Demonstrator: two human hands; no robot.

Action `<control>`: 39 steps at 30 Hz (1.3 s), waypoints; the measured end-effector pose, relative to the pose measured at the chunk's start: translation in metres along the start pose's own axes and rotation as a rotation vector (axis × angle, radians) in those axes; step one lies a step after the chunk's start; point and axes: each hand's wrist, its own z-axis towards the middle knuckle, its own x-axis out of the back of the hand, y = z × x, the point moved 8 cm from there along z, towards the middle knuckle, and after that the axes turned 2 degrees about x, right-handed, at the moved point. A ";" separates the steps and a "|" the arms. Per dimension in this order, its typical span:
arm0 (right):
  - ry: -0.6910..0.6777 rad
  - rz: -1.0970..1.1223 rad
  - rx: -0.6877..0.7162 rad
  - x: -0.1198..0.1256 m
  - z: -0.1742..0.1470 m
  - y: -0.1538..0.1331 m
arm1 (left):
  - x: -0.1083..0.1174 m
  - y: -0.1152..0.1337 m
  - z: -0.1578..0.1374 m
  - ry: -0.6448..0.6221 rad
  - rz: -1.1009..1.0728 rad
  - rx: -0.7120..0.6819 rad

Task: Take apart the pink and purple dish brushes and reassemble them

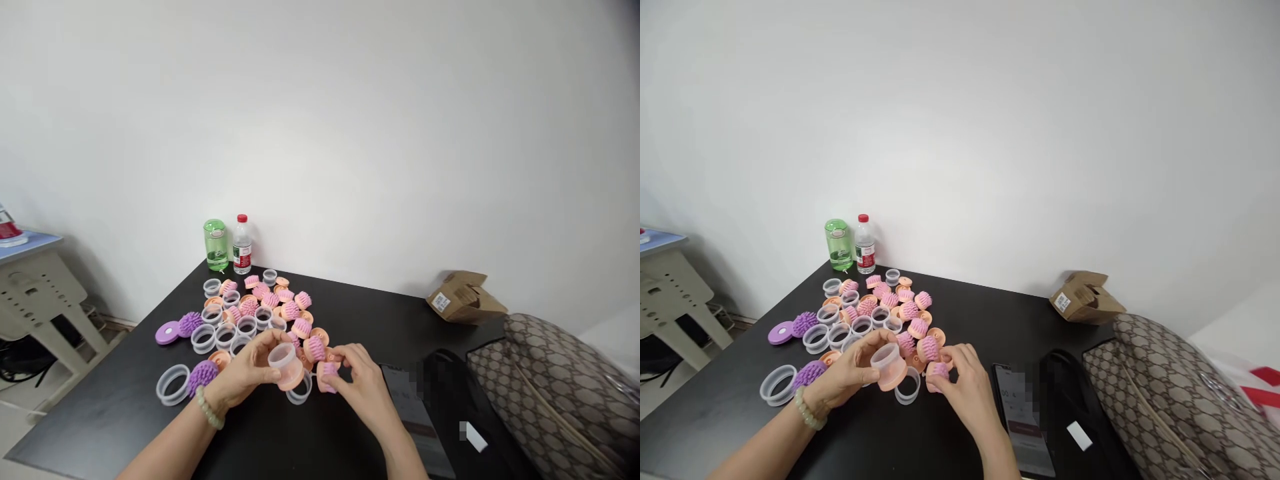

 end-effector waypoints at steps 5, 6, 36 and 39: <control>0.005 0.219 0.187 -0.016 -0.006 -0.030 | -0.003 0.001 0.002 -0.010 0.112 -0.079; -0.017 0.239 0.199 -0.022 -0.007 -0.034 | -0.005 0.000 0.002 -0.030 0.122 -0.096; -0.085 0.381 0.045 -0.040 -0.013 -0.023 | 0.001 -0.021 0.004 -0.005 0.129 -0.060; -0.081 0.342 0.046 -0.039 -0.013 -0.023 | 0.000 -0.018 0.005 -0.008 0.165 -0.064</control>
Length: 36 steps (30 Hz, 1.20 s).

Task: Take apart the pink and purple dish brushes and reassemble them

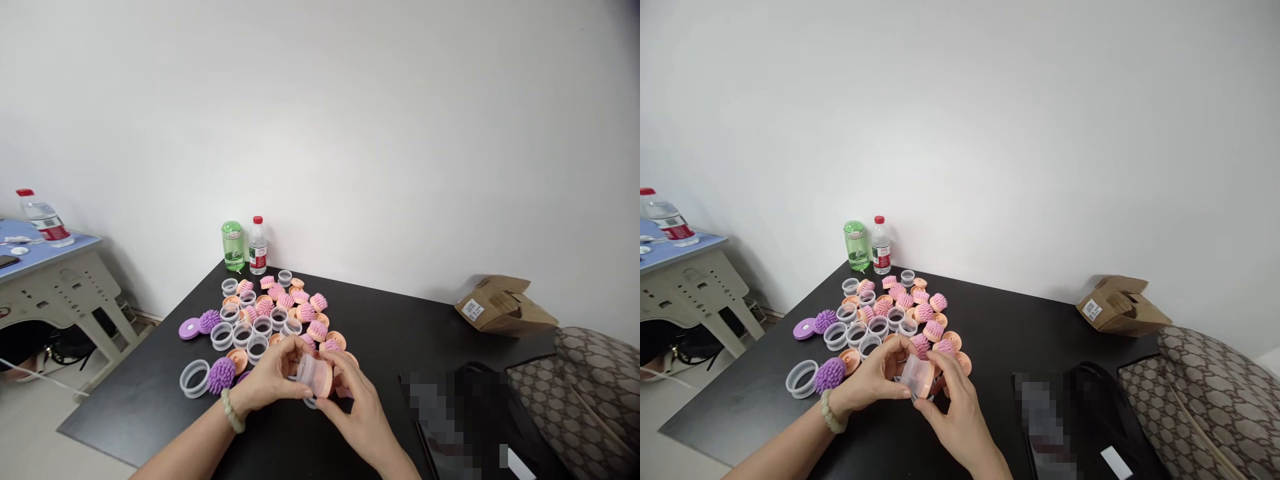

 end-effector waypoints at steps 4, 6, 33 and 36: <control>-0.025 -0.061 0.012 -0.003 -0.001 0.000 | -0.005 0.004 0.000 -0.014 0.030 0.015; -0.014 -0.073 0.051 -0.001 -0.001 -0.002 | -0.003 0.006 0.000 0.023 0.064 0.019; -0.050 -0.509 -0.038 -0.012 -0.073 0.027 | -0.022 0.036 -0.024 -0.285 1.445 -0.056; -0.018 -0.517 -0.057 -0.010 -0.072 0.034 | -0.023 0.039 -0.025 -0.264 1.480 -0.057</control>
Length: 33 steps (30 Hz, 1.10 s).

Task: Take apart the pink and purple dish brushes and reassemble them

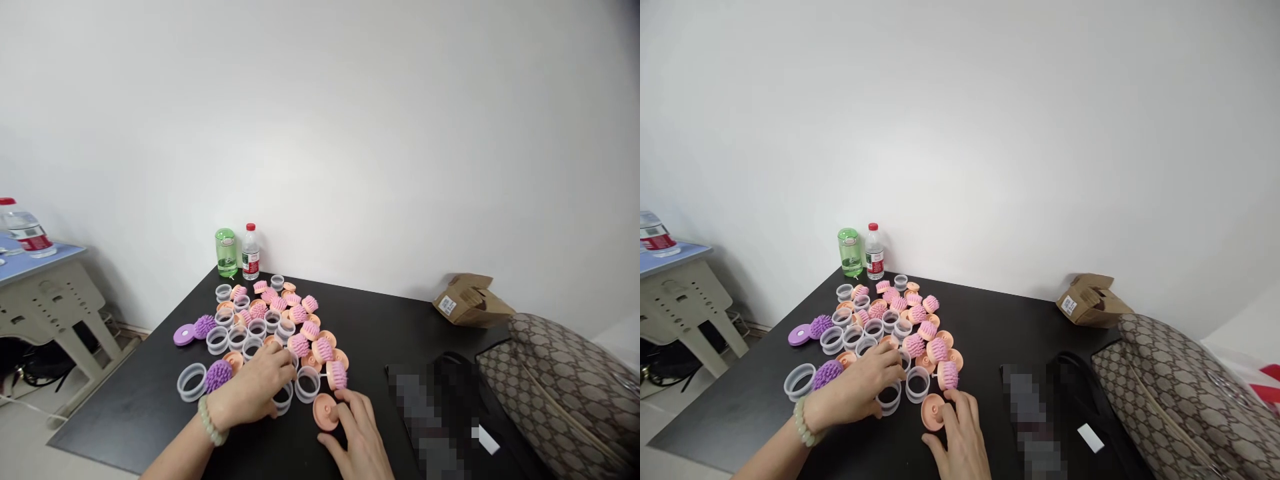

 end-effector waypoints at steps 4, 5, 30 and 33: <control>0.013 0.000 -0.131 0.005 0.001 0.015 | 0.004 0.008 -0.001 0.034 -0.023 -0.010; -0.002 -0.002 -0.164 0.005 0.003 0.017 | 0.002 0.010 -0.001 0.020 -0.021 -0.014; -0.085 -0.210 -0.083 -0.036 0.095 0.019 | -0.043 -0.036 0.042 0.136 0.165 -0.027; -0.083 -0.212 -0.096 -0.032 0.102 0.017 | -0.038 -0.040 0.043 0.159 0.201 -0.004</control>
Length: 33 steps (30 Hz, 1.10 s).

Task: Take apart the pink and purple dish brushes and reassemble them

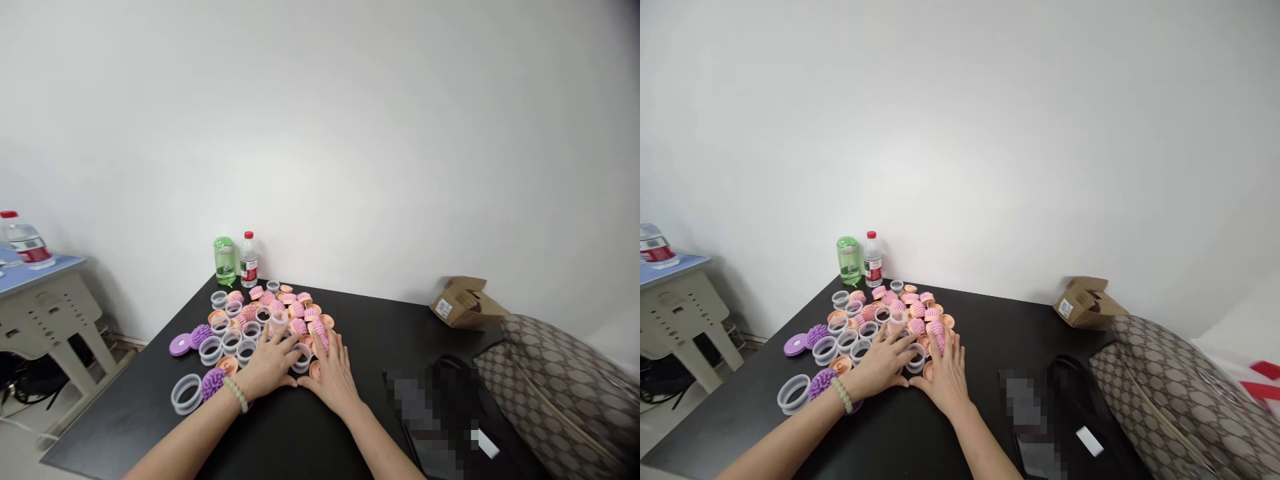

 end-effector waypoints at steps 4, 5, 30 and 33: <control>0.012 0.027 0.009 0.011 -0.003 -0.005 | 0.002 -0.002 -0.007 0.019 0.036 0.024; 0.018 0.032 0.008 0.014 -0.007 -0.007 | 0.002 -0.003 -0.010 0.019 0.042 0.033; 0.360 -0.229 -0.455 0.061 -0.193 0.138 | 0.023 -0.003 -0.032 0.288 0.001 -0.020; 0.421 -0.255 -0.443 0.072 -0.184 0.129 | 0.023 -0.006 -0.033 0.303 -0.007 -0.018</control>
